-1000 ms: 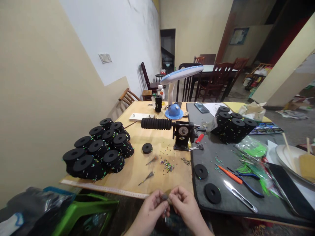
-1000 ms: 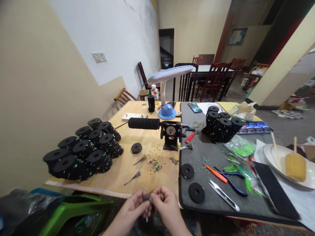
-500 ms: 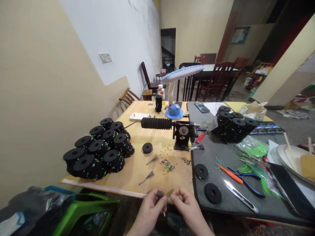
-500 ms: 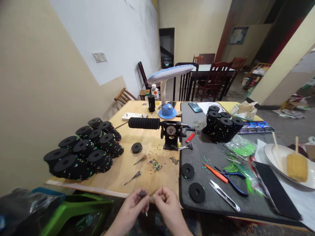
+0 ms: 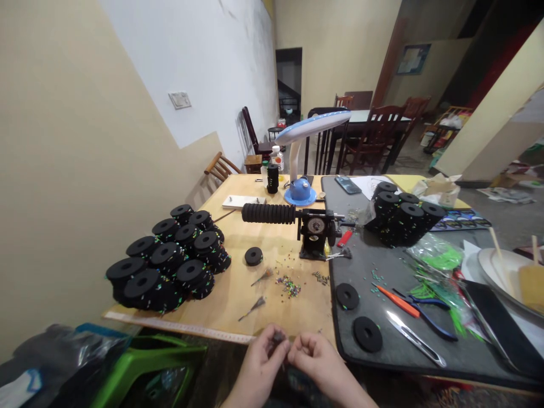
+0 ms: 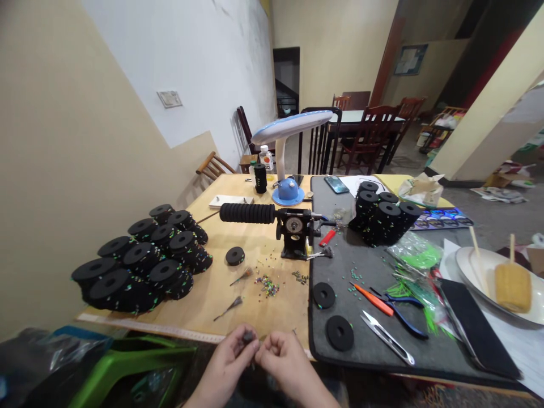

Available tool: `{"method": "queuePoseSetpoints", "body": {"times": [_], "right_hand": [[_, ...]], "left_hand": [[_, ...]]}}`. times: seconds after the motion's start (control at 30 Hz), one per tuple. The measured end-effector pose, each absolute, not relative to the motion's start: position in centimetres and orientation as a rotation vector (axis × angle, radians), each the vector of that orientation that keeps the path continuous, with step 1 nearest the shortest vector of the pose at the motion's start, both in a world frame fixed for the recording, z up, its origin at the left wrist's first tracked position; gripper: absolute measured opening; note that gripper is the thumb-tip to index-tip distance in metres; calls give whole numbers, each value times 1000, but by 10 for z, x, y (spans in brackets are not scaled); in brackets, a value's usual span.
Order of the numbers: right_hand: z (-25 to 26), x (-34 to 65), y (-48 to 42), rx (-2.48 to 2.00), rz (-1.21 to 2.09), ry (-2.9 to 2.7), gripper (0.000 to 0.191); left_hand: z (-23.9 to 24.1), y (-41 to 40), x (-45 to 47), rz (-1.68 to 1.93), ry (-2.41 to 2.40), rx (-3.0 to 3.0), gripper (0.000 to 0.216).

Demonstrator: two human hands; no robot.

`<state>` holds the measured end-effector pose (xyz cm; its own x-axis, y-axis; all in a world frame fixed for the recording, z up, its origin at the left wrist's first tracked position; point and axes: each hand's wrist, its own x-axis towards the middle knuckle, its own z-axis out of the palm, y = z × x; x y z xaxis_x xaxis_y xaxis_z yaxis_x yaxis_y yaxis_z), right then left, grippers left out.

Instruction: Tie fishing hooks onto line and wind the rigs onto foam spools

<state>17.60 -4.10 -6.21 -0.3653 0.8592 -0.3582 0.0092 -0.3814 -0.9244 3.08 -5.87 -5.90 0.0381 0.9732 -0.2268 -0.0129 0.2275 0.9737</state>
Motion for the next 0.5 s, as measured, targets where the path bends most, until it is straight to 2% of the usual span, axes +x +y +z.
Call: {"method": "queuePoseSetpoints", "body": {"times": [0.5], "right_hand": [[-59, 176, -39, -1248, 1839, -1200, 43]], "left_hand": [[-61, -58, 30, 1030, 1281, 1087, 27]]}}
